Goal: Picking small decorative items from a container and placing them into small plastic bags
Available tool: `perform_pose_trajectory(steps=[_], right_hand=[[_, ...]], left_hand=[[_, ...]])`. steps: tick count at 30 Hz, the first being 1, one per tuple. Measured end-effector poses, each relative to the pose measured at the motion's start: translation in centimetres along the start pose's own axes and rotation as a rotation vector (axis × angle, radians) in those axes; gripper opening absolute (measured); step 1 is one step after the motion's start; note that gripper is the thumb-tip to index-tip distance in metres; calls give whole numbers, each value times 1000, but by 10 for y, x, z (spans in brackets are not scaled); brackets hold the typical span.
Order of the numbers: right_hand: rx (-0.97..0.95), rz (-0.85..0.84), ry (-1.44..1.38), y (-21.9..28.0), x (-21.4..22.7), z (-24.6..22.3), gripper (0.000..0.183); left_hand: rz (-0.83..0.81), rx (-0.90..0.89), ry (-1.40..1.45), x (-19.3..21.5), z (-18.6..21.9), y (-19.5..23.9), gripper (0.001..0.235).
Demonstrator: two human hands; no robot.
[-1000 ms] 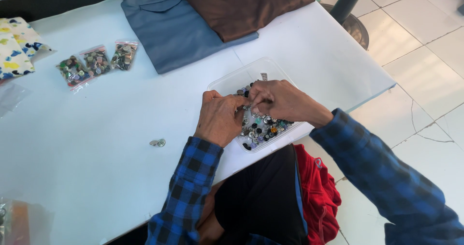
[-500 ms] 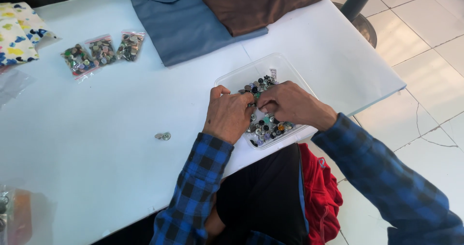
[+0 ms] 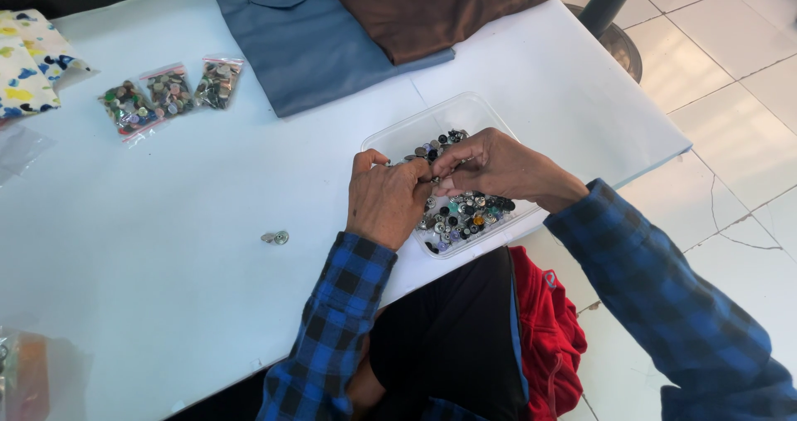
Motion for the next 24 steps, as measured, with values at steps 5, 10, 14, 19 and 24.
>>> perform_pose_trajectory(steps=[5, 10, 14, 19, 24], right_hand=[[23, 31, 65, 0, 2, -4, 18], [36, 101, 163, 13, 4, -31, 20], [104, 235, 248, 24, 8, -51, 24], [251, 406, 341, 55, -13, -94, 20], [366, 609, 129, 66, -67, -111, 18]], left_hand=[[11, -5, 22, -3, 0, -3, 7], [81, -26, 52, 1, -1, -7, 7], [347, -140, 167, 24, 6, 0, 4], [606, -246, 313, 69, 26, 30, 4], [845, -181, 377, 115, 31, 96, 9]])
Point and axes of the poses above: each hand's wrist, its own y-axis away from the middle knuckle, its own x-axis out of the back of the hand, z = x × y, the point moved 5 cm from there along -y, towards the middle knuckle, and after that the axes turned 13 degrees about -x, right-handed, at the moved point
